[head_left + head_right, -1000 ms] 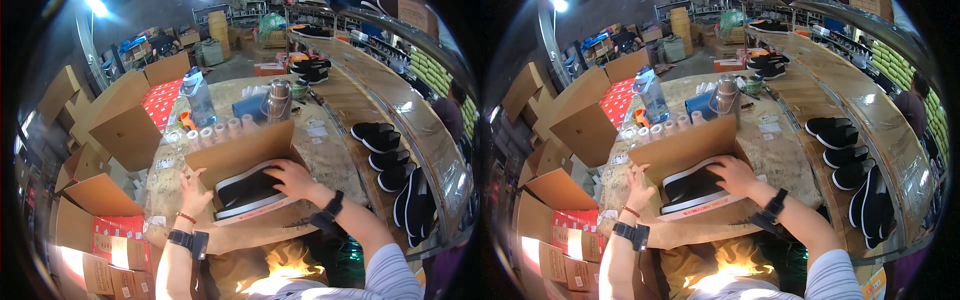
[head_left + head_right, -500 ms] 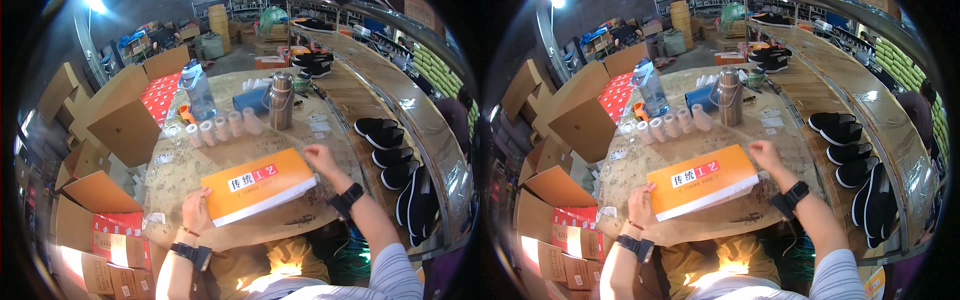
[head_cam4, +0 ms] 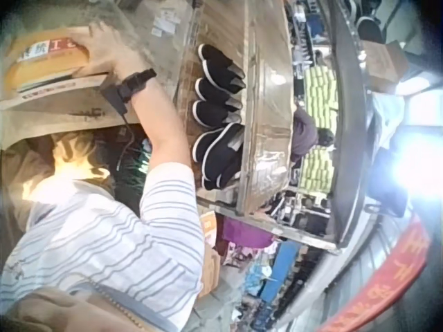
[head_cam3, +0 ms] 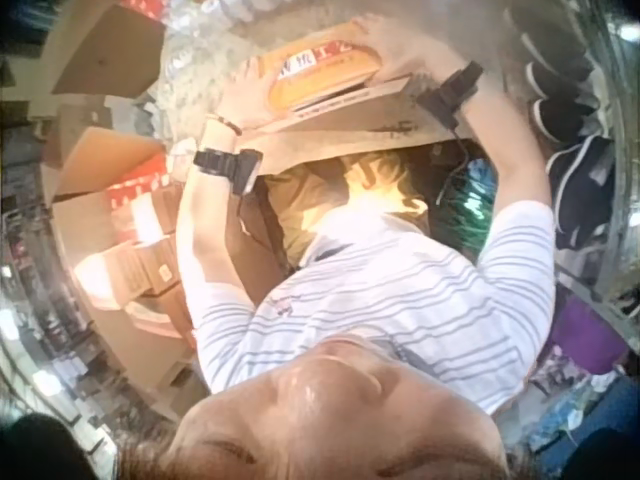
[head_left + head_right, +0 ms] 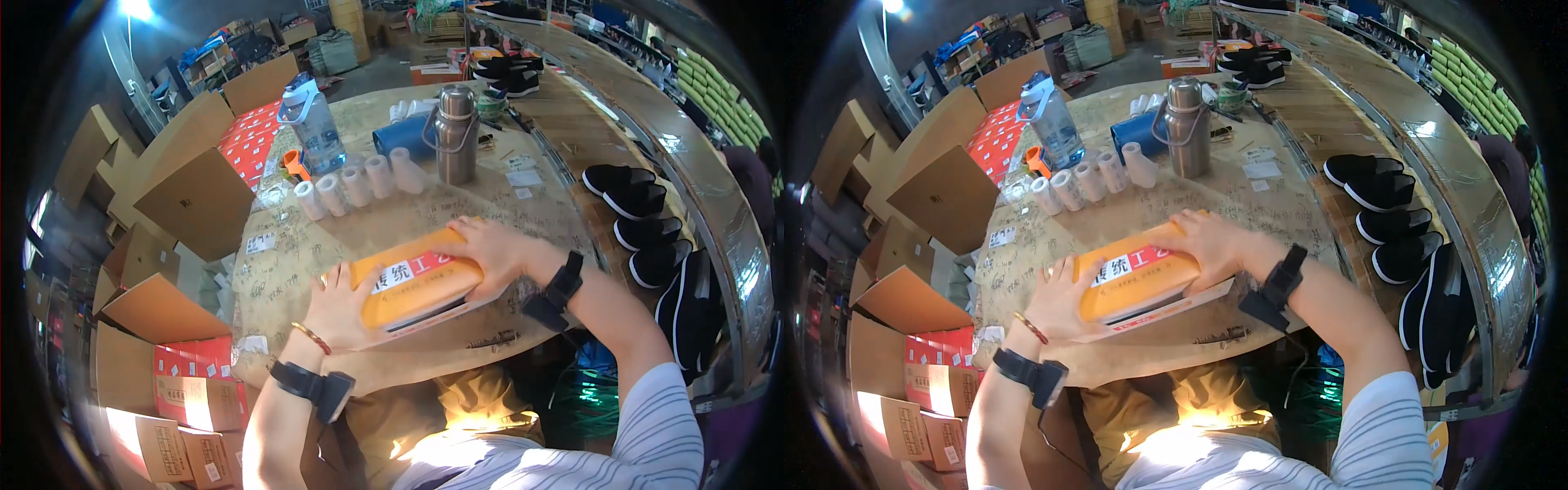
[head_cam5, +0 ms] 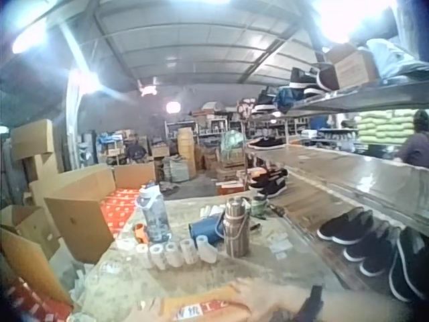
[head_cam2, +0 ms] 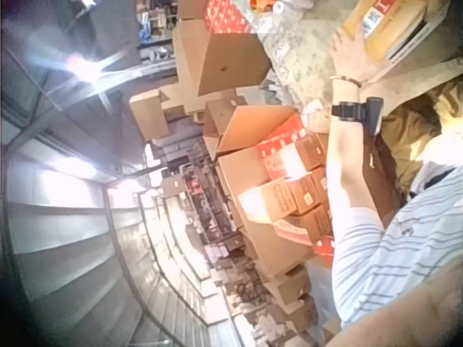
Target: The recorder is packaging shoes into individual boxes and then placing the small boxes into a large shipping carton in a warehouse setting.
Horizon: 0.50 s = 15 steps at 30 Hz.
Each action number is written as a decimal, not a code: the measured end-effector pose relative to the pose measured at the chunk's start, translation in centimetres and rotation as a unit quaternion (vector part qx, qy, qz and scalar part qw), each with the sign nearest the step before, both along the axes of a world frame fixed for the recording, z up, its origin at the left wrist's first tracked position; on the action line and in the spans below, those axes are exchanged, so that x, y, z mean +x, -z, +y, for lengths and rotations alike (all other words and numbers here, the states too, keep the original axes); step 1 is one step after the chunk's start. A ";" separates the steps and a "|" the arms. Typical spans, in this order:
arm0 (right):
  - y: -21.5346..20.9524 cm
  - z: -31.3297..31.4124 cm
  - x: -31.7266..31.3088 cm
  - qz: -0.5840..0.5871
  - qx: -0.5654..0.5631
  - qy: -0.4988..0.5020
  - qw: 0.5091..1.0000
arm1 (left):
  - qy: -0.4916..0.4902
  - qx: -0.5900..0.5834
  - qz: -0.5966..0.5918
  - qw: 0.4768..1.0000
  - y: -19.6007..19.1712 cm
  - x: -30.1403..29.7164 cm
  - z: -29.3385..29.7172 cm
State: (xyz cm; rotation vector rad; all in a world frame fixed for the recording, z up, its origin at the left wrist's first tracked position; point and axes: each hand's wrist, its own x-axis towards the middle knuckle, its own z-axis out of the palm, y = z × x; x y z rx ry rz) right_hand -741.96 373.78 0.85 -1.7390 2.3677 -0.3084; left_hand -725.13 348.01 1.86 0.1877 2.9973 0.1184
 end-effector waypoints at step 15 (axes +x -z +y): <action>14.1 8.3 6.8 -0.636 -0.418 0.247 0.600 | -0.293 0.798 0.098 0.517 11.8 13.3 2.7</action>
